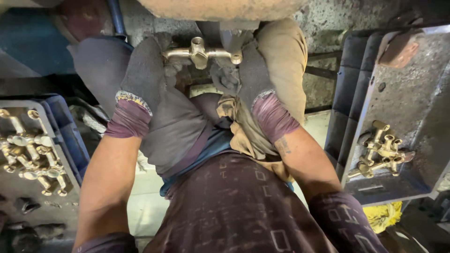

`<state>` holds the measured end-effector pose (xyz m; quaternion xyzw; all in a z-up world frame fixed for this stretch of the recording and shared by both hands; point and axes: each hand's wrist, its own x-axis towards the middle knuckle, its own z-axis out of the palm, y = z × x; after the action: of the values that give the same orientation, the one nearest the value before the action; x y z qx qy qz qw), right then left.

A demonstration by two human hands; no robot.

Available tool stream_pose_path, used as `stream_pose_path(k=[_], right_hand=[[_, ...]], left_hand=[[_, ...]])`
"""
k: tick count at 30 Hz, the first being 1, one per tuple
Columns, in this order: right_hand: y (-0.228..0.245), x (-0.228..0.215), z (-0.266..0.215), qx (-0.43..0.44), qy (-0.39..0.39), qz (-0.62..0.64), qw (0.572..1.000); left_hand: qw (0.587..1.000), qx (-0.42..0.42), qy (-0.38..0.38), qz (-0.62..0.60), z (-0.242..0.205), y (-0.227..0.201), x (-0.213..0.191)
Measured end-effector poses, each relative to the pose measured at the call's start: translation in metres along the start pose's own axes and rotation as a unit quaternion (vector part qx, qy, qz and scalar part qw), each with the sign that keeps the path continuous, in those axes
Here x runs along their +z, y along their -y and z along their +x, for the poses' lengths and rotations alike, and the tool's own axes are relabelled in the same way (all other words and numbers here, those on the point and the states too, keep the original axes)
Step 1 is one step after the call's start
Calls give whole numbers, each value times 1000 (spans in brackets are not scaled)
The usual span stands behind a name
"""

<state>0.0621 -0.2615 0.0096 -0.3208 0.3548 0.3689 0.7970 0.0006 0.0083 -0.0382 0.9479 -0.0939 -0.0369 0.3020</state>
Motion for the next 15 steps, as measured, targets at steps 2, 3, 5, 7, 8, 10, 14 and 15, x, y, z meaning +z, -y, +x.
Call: stream_pose_path(k=[2,3,5,7,8,10,14,15], right_hand=[[-1,1,6,17,-109,6,994],[-3,-1,9,25,-163,9,986],[-6,-7,16,34,-155,12,987],[-8,-14,23,34,-139,17,990],[-10,-17,25,32,-128,20,991],[-10,-18,26,32,-121,36,992],[0,10,10,26,-65,72,995],[2,21,2,20,-33,77,996]], left_hand=[[992,83,-40,90,-1,8,6],[981,125,-60,135,-1,11,9],[999,-2,11,34,2,13,13],[999,-7,23,47,7,12,11],[993,50,-1,109,7,10,8],[989,90,-17,120,8,1,-2],[950,-186,78,-240,24,-30,-30],[876,-296,118,-362,29,-39,-36]])
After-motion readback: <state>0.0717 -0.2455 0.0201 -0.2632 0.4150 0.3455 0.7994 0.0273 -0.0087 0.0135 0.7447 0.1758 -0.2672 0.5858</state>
